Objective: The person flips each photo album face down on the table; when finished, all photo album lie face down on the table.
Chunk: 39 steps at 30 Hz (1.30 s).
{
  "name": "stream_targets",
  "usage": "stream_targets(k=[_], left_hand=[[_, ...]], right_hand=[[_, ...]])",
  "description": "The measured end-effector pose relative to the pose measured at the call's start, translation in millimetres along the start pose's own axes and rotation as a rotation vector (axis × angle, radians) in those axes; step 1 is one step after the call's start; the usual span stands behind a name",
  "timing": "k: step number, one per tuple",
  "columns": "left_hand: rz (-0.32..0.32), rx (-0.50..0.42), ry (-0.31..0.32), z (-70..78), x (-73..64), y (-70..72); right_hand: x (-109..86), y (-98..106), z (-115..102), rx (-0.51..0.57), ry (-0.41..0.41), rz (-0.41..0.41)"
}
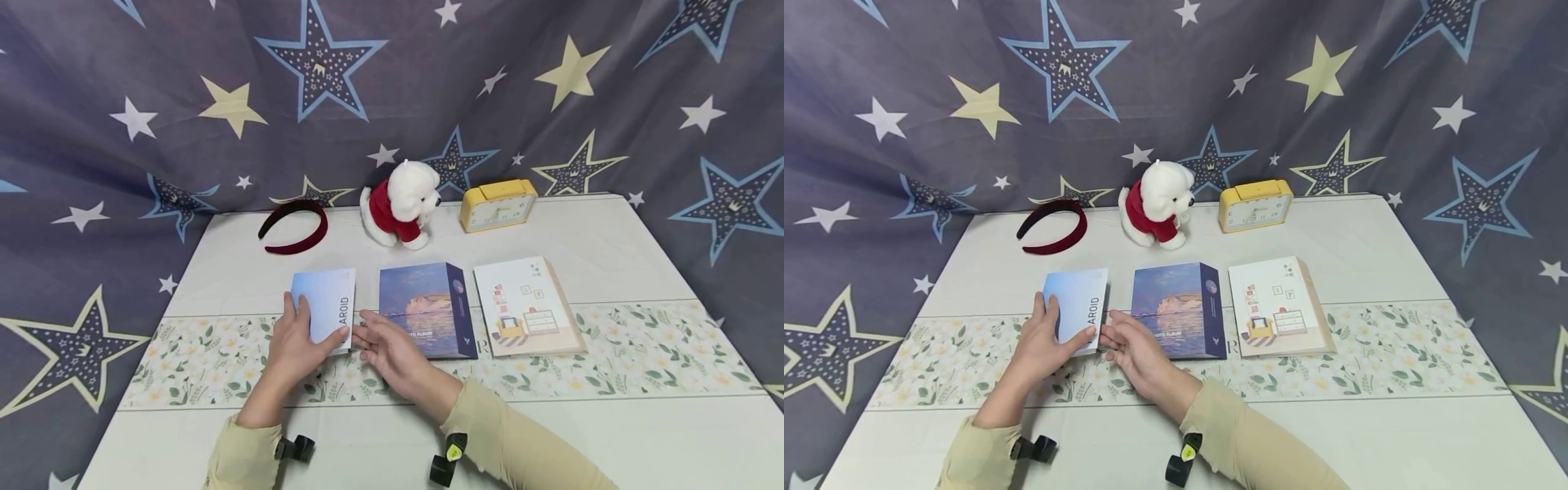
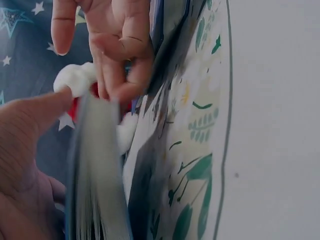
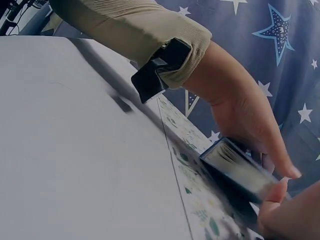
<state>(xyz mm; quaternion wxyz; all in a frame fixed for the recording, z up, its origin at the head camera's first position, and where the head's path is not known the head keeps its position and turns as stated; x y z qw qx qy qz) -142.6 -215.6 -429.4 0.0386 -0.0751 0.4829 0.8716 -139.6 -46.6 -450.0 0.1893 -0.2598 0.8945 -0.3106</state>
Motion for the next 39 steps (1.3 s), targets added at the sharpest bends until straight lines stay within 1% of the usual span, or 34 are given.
stream_targets(k=[2,4,6,9,12,14,16,18,20,25,28,30,33,35,37,39], left_hand=[[-0.023,-0.058,-0.011,2.4,-0.8,0.0],[-0.059,-0.136,-0.026,5.4,-1.9,-1.0],[-0.101,-0.241,-0.054,9.8,-4.0,-2.4],[-0.148,-0.414,-0.113,16.5,-8.0,-4.5],[-0.174,-0.592,-0.2,22.8,-10.1,-5.7],[-0.178,-0.675,-0.235,24.7,-10.6,-6.1],[-0.173,-0.74,-0.261,25.8,-10.2,-5.9],[-0.158,-0.783,-0.266,25.5,-9.6,-5.0],[-0.141,-0.815,-0.26,24.6,-9.1,-3.6],[-0.107,-0.865,-0.195,19.5,-10.3,0.9],[-0.077,-0.922,-0.174,16.1,-11.3,4.5],[-0.056,-0.978,-0.167,13.2,-11.2,6.4],[-0.013,-1.031,-0.145,7.4,-10.8,8.3],[0.004,-1.042,-0.134,4.1,-10.6,8.6],[0.021,-1.025,-0.116,0.5,-10.2,8.6],[0.03,-0.979,-0.1,-2.8,-9.6,8.3]], right_hand=[[-1.3,-1.9,-3.1,-0.013,0.019,-0.01],[-2.9,-4.1,-6.2,-0.043,0.042,-0.019],[-4.6,-6.5,-8.6,-0.09,0.061,-0.025],[-6.0,-9.7,-10.9,-0.197,0.083,-0.038],[-6.1,-12.5,-12.7,-0.351,0.098,-0.058],[-5.4,-14.9,-14.7,-0.479,0.131,-0.083],[-4.6,-16.1,-15.9,-0.607,0.169,-0.101],[-3.2,-16.5,-16.2,-0.715,0.217,-0.118],[-2.2,-15.1,-14.6,-0.798,0.236,-0.122],[-2.1,-9.9,-8.4,-0.944,0.2,-0.104],[-1.7,-8.9,-7.0,-1.029,0.189,-0.097],[-1.3,-8.6,-7.0,-1.078,0.192,-0.089],[-0.2,-6.5,-6.7,-1.128,0.186,-0.062],[1.0,-4.5,-6.0,-1.119,0.157,-0.045],[2.2,-2.5,-5.8,-1.105,0.13,-0.03],[3.1,-0.9,-6.2,-1.079,0.11,-0.018]])
Point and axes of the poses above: each hand's wrist, its own x-axis towards the middle knuckle, its own y-axis out of the back of the hand, z = x × y, the point moved 5 cm from there along x, towards the middle knuckle, and after that the axes turned 6 degrees about -z, right-handed, at the moved point
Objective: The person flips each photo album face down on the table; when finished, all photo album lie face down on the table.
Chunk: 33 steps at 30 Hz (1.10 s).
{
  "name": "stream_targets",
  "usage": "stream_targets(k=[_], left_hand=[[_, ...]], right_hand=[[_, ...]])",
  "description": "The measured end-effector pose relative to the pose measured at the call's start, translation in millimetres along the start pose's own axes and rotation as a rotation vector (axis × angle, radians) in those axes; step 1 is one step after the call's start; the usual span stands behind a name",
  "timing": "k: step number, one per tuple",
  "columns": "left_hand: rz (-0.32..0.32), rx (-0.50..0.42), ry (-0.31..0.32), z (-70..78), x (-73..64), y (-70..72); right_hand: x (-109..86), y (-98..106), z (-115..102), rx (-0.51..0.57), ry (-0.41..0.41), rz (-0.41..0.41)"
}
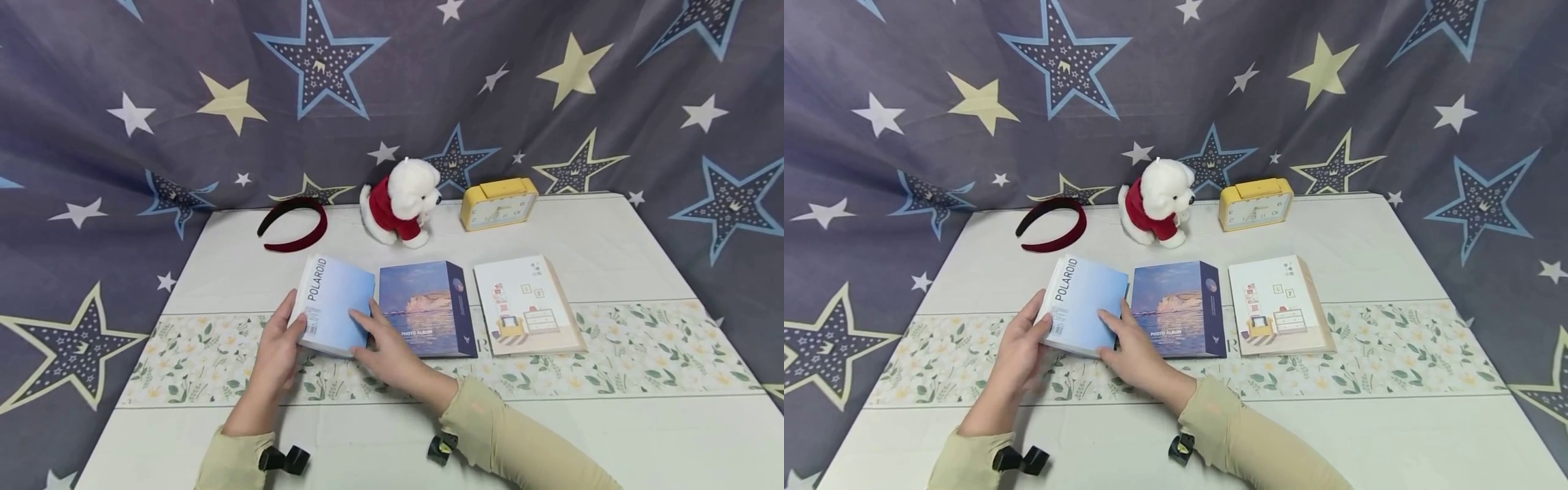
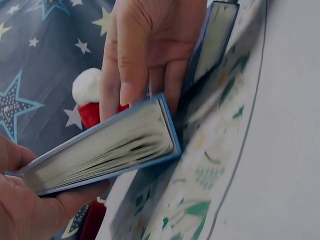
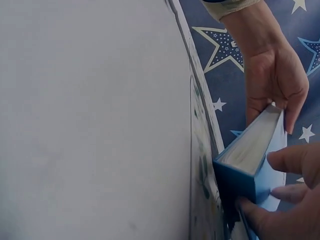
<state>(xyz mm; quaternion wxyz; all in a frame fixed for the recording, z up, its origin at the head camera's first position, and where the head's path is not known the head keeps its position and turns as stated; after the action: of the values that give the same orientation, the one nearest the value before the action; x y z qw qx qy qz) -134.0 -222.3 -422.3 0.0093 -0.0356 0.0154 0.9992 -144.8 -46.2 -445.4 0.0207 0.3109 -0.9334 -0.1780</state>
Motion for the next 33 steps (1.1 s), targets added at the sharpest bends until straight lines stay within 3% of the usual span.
stream_targets(k=[4,8,13,26,33], left_hand=[[0.052,0.201,0.012,-3.3,-0.5,6.7],[0.127,0.415,0.014,-8.4,-2.2,12.7],[0.148,0.537,0.037,-13.2,-3.6,13.3],[-0.048,0.727,0.057,-23.9,-3.1,4.9],[-0.109,0.853,0.15,-22.9,-2.4,5.3]], right_hand=[[0.9,1.7,0.9,0.046,-0.018,0.011],[0.9,2.3,0.6,0.026,-0.012,0.014],[1.8,2.8,0.7,-0.02,0.024,0.006],[1.1,4.0,0.5,-0.099,0.074,-0.016],[-0.9,4.1,0.3,-0.031,0.068,-0.044]])
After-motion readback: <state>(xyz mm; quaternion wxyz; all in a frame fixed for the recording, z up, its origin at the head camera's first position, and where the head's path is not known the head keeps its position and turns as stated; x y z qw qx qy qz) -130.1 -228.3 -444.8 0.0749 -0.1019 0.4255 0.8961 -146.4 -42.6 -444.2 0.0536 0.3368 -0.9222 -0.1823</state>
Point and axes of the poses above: each hand's wrist, its own x-axis towards the middle knuckle, its own y-axis out of the back of the hand, z = x × y, the point moved 5 cm from there along x, towards the middle knuckle, and after that the axes turned 6 degrees about -z, right-handed, at the moved point
